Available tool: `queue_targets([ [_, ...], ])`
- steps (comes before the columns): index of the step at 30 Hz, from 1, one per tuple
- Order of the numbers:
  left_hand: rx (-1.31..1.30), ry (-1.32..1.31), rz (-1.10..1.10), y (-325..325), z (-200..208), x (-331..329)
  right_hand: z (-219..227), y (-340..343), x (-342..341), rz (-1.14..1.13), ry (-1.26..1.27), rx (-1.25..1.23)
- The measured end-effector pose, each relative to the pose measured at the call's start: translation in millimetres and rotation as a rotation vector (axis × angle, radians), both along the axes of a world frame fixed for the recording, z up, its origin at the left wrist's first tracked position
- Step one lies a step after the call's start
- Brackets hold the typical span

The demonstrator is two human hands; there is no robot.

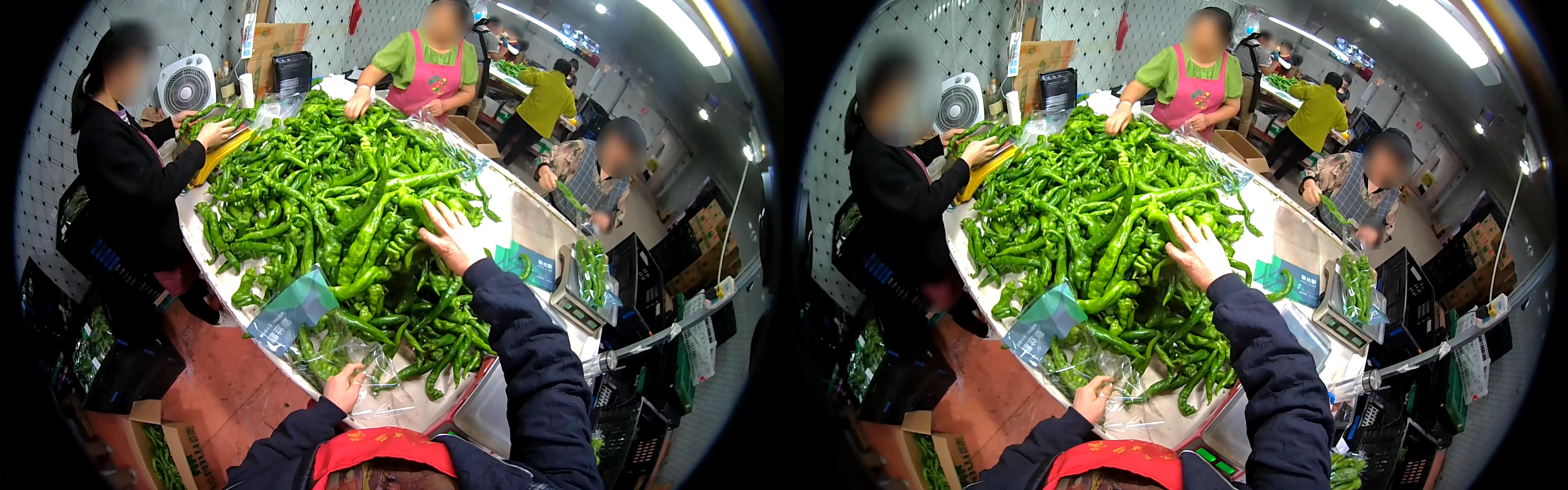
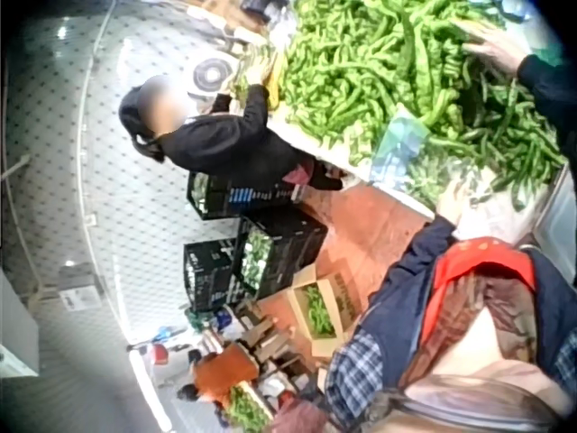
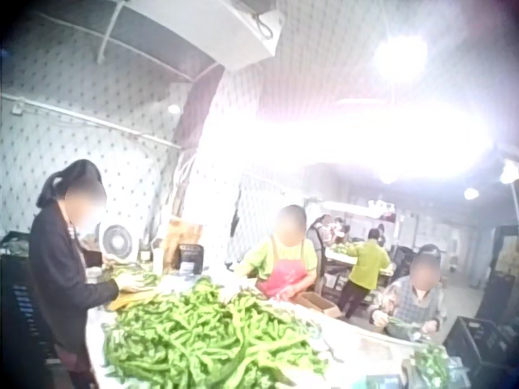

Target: The person selects green peppers from a large pile on a table, places them into clear plastic bags, weighs the bags on a digital scale, and then places the sealed bags into a black crate. The person repeats this process multiple times.

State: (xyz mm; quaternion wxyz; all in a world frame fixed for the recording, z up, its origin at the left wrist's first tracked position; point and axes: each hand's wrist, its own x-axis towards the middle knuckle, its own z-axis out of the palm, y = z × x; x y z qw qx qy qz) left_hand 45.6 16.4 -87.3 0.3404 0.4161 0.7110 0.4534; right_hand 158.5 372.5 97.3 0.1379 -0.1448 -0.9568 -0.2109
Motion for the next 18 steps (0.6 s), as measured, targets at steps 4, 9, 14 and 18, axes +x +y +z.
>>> queue_targets([
  [4, -0.036, -0.023, -0.014, 2, 11, -1, 29, -2, 3, -0.055, 0.270, -0.554],
  [9, -0.064, -0.034, 0.008, 2, 18, -3, 52, -50, 32, 0.034, 0.722, -0.625],
  [14, 0.019, -0.172, 0.008, 5, 29, 0, 53, -169, 117, 0.166, 0.685, -1.291],
  [18, 0.109, -0.218, -0.016, 10, 48, 3, 32, -221, 156, -0.147, 0.222, -1.783],
])
